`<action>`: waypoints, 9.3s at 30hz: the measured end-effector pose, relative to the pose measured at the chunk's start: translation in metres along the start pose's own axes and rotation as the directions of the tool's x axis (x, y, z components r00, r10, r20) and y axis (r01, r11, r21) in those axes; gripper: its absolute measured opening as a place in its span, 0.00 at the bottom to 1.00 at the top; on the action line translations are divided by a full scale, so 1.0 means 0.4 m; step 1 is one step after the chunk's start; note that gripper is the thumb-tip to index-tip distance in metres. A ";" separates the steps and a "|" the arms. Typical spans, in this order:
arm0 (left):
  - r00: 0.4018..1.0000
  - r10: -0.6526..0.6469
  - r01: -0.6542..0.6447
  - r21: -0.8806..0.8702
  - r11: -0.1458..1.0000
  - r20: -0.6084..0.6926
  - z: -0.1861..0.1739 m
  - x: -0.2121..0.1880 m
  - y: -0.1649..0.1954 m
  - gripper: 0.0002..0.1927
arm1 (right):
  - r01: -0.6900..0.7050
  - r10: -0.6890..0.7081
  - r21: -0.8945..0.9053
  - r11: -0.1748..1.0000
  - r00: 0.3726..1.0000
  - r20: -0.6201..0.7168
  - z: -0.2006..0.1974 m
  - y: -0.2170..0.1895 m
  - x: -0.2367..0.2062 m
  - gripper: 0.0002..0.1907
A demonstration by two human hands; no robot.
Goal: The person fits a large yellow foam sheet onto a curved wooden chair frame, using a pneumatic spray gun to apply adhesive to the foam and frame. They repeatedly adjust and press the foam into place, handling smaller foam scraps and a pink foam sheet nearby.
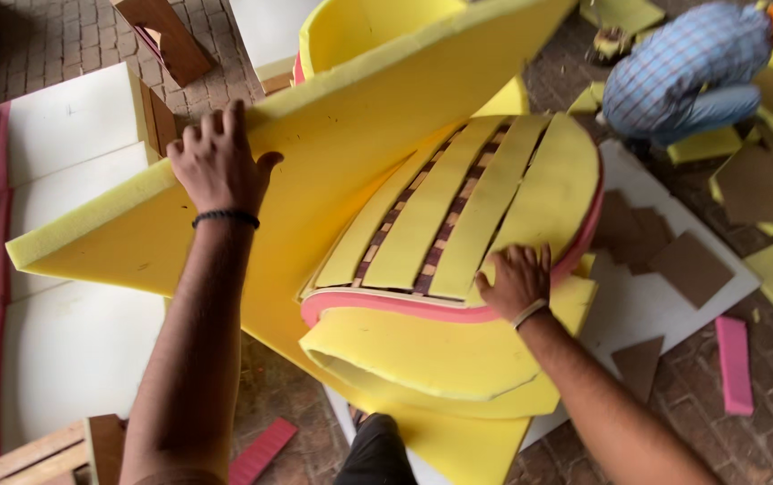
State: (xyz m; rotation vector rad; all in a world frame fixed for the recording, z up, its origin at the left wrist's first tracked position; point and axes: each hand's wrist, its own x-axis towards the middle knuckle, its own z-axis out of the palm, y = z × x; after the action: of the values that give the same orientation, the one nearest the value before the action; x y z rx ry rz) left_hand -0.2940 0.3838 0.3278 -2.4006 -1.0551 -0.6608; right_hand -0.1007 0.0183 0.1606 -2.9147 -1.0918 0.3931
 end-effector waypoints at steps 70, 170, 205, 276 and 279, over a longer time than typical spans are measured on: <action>0.921 0.074 0.089 -0.390 0.916 0.383 0.653 -0.105 -0.214 0.44 | -0.134 0.141 -0.204 0.970 0.990 0.021 0.179 0.071 0.213 0.48; 0.377 0.851 0.259 -0.924 0.281 0.365 -0.555 0.091 5.326 0.19 | -0.012 0.804 0.983 -0.182 0.574 0.155 -0.430 4.966 0.180 0.17; 0.575 0.688 0.494 -0.858 0.140 0.443 0.029 1.601 7.305 0.21 | 0.090 0.767 0.996 0.012 0.638 -0.067 -1.150 6.680 2.109 0.39; 0.056 0.984 0.321 -0.936 0.143 0.169 0.153 3.433 12.939 0.23 | -0.101 0.893 0.964 -0.247 0.362 0.267 -2.138 11.648 4.338 0.19; 0.048 0.980 0.288 -0.943 0.169 0.191 0.114 3.458 13.053 0.22 | -0.130 0.883 0.959 -0.254 0.373 0.284 -2.107 11.838 4.411 0.18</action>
State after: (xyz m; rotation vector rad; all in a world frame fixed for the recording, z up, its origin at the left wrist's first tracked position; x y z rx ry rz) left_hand 4.5287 -2.0356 0.0778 -3.9367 0.5991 1.2995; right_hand 4.4377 -2.3578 0.1362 -1.5930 0.7665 0.0283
